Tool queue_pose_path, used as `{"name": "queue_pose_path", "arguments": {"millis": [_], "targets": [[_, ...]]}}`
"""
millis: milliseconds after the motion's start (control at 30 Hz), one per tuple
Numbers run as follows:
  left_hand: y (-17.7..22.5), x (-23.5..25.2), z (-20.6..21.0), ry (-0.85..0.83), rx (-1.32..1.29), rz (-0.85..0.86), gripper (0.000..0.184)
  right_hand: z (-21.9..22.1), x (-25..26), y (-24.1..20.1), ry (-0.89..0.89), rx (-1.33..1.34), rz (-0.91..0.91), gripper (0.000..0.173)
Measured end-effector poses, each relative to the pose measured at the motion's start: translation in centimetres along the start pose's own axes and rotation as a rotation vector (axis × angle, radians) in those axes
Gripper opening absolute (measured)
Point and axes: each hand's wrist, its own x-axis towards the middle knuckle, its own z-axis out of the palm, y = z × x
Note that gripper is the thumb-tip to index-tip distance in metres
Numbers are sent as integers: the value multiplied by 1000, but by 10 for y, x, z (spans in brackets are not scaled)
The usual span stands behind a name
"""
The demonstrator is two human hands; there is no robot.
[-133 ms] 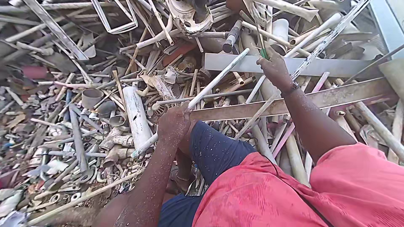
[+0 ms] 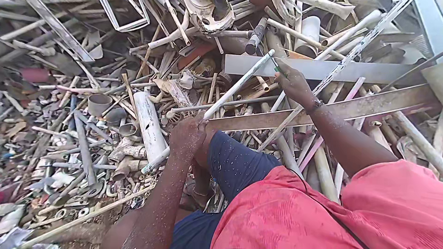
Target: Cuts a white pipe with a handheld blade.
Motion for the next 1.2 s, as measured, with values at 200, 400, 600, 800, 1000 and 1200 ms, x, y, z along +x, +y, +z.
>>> {"name": "queue_pose_path", "arguments": {"millis": [200, 400, 600, 800, 1000, 1200], "targets": [[-37, 22, 43, 103, -167, 40, 35, 33, -16, -8, -130, -365, -73, 44], [-38, 23, 51, 80, -212, 42, 38, 29, -10, -1, -149, -274, -7, 42], [-31, 23, 54, 53, -198, 33, 43, 28, 7, 11, -114, -361, 156, 44], [-23, 28, 45, 0, -94, -27, 50, 37, -18, -19, -273, -276, -105, 40], [-14, 33, 61, 116, -47, 14, 45, 42, -20, -20, -234, -369, -87, 41], [-5, 39, 59, 92, -116, 22, 42, 45, -18, -13, -214, -406, -22, 41]]}}
